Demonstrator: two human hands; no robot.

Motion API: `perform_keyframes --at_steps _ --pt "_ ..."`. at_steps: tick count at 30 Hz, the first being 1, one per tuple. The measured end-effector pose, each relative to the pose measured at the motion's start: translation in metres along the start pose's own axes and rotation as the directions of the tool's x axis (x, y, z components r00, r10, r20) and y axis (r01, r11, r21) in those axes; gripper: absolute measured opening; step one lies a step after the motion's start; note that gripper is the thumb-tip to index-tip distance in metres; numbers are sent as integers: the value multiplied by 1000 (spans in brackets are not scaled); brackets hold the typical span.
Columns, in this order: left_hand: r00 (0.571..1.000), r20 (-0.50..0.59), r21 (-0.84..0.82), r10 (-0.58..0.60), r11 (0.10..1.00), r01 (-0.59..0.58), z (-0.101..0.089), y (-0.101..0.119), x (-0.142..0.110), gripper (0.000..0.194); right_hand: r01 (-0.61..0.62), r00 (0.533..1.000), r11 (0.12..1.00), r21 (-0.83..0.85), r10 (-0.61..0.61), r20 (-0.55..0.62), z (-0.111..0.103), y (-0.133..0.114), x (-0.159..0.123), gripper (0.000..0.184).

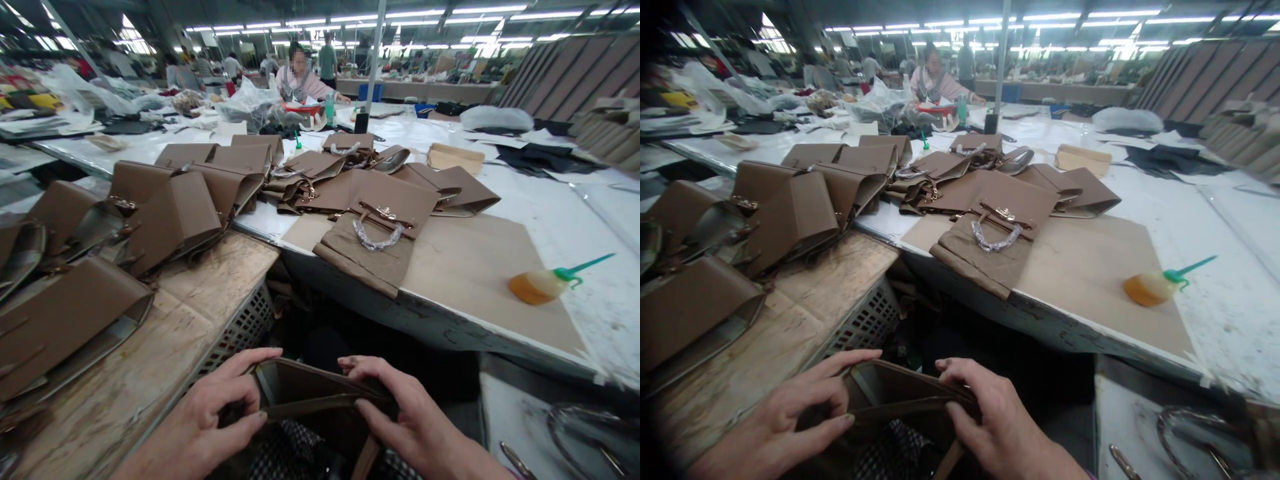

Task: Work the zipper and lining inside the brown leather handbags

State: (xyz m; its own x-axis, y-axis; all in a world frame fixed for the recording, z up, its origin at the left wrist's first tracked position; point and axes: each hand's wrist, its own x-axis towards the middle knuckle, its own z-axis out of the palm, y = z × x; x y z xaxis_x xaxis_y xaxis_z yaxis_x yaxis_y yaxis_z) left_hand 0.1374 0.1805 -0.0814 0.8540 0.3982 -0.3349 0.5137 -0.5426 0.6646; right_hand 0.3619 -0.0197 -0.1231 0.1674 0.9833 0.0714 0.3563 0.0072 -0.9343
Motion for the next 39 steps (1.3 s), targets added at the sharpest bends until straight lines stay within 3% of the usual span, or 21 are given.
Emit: perform_keyframes --at_steps 2,4,9,15,19,22,24,27,30,35,39 --pt "1000 -5 6 8 1000 -8 1 -2 -2 20 113 993 989 -93 -110 32 2 2 0 36" --pt "1000 -22 5 10 1000 -9 2 -3 -3 20 151 988 978 -142 -145 52 4 2 1 34" --pt "998 -63 18 27 999 -26 4 -5 -9 22 132 991 983 -126 -129 33 10 1 6 18" --pt "996 -69 132 57 990 -48 6 -11 -15 22 137 987 986 -98 -143 -67 19 -1 10 16" --pt "963 -138 365 230 916 -166 11 -4 -14 13 159 982 983 -94 -167 -92 22 0 10 18" --pt "906 -153 481 395 830 -281 16 17 -6 32 181 977 978 -106 -191 -96 24 -1 10 18" --pt "905 -106 450 412 832 -326 20 34 2 42 189 975 974 -122 -201 -91 24 -1 9 18" --pt "938 -79 371 337 883 -286 27 49 13 29 186 975 971 -147 -201 -92 22 -2 8 20" --pt "927 -103 314 359 896 -313 32 52 19 23 190 973 968 -161 -208 -102 20 -1 6 21" --pt "946 -73 225 315 930 -292 38 52 24 18 186 977 974 -126 -197 -80 17 -3 7 20" --pt "913 -102 196 395 908 -371 46 54 29 18 160 983 983 -93 -168 -77 15 -6 5 22"
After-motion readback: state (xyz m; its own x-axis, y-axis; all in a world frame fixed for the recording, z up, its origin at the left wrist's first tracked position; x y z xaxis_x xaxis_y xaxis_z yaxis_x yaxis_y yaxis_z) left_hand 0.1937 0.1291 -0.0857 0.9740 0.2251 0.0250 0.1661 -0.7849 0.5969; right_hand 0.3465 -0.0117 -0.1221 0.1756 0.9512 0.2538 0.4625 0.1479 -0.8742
